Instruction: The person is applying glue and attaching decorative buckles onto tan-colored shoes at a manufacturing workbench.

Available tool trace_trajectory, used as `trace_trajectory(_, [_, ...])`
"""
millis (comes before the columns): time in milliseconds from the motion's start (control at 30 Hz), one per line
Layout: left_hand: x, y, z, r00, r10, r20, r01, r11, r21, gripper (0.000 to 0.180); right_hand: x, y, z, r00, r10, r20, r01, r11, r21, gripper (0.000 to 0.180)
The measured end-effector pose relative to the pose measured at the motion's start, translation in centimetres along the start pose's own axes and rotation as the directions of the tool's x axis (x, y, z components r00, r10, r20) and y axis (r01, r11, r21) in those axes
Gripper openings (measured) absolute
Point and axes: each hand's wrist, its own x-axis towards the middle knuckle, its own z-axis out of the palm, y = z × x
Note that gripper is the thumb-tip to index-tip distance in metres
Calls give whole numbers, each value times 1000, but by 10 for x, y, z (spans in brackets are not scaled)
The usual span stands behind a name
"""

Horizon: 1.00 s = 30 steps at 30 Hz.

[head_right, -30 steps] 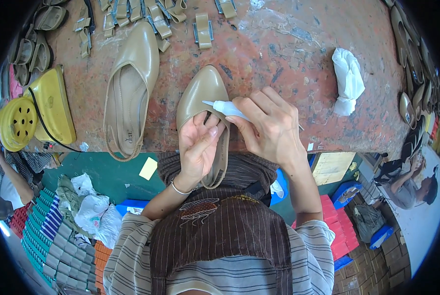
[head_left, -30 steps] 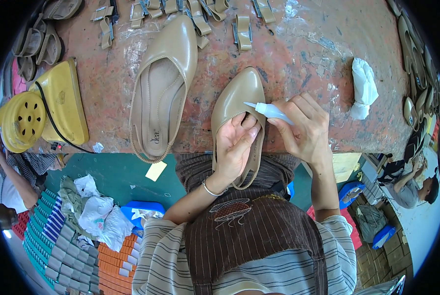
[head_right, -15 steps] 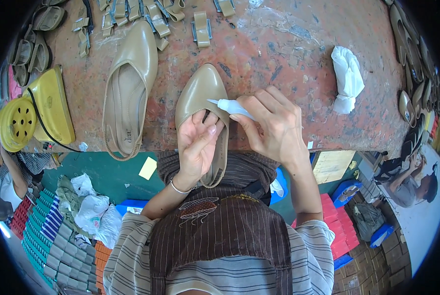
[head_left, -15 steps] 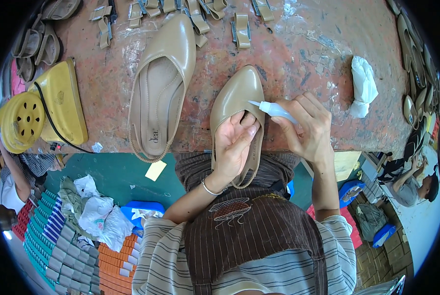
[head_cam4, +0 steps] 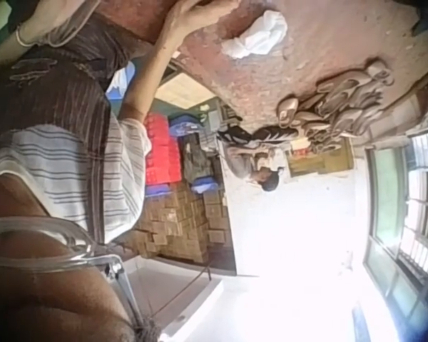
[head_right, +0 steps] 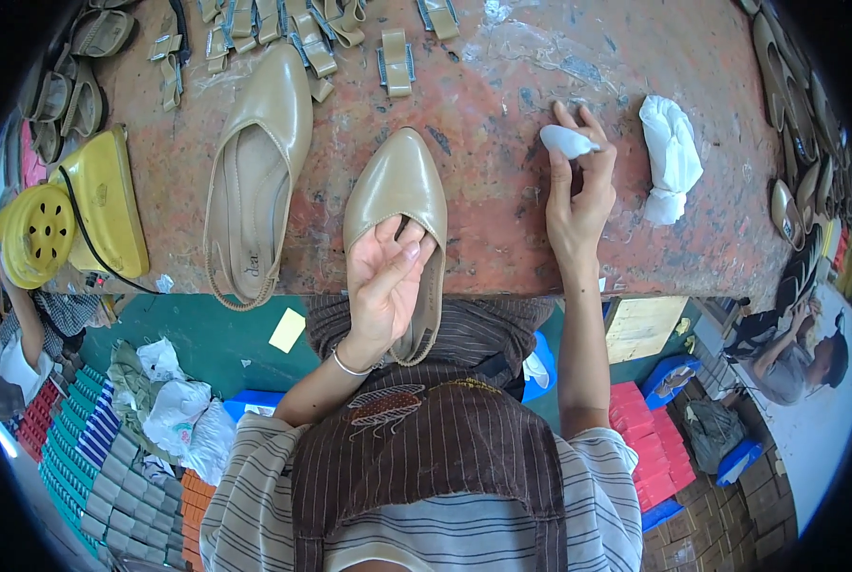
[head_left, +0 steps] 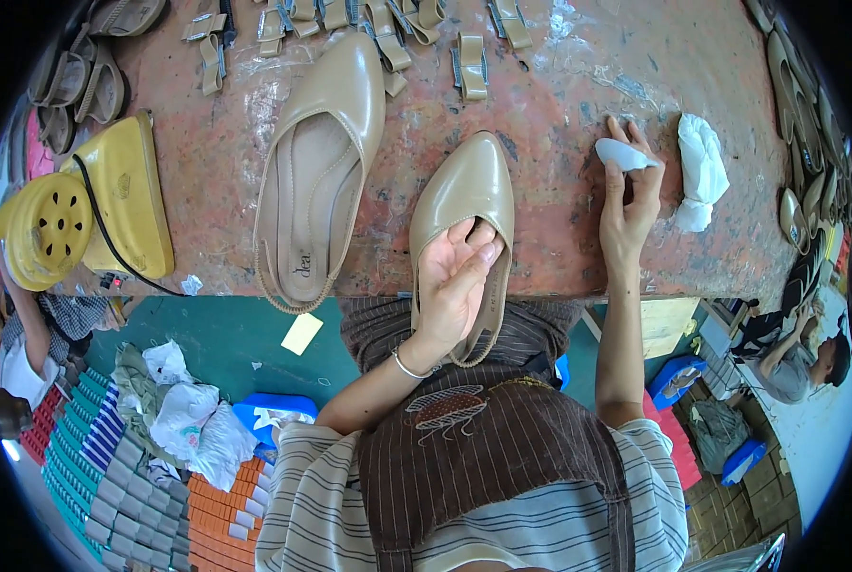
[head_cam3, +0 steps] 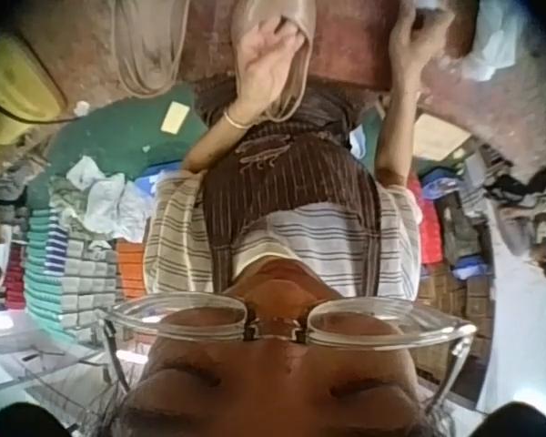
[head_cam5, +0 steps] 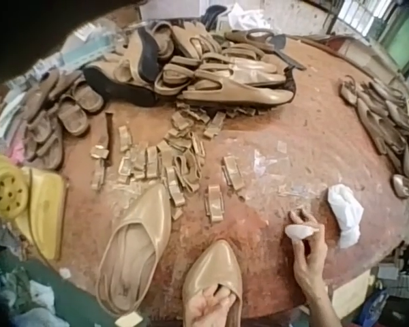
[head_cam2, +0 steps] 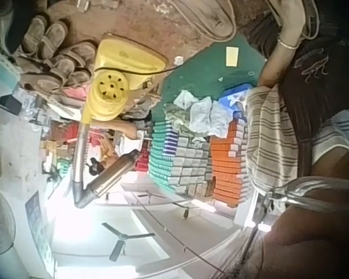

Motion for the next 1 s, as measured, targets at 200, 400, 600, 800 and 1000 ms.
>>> trace_trajectory(200, [-1, 0, 0, 1000, 2, -24, -3, 999, -44, 39, -26, -44, -4, 959, -37, -281, -47, 957, -288, 39])
trace_trajectory(400, [-1, 1, -1, 1000, -12, -15, 12, 1000, -17, 44, 30, -96, 41, 982, -178, 63, 187, 964, -187, 35])
trace_trajectory(600, [2, -3, 2, 1000, -6, -22, 5, 998, -67, 46, 78, -86, 87, 976, -103, 191, 173, 903, -394, 30])
trace_trajectory(800, [0, 1, 5, 998, -29, -62, 22, 995, -98, 33, 64, -75, 45, 974, 172, 145, -189, 976, 112, 13])
trace_trajectory(1000, [0, 2, 3, 998, -20, -64, 13, 994, -106, 35, 5, -88, 3, 779, 474, 411, -625, 526, 577, 14])
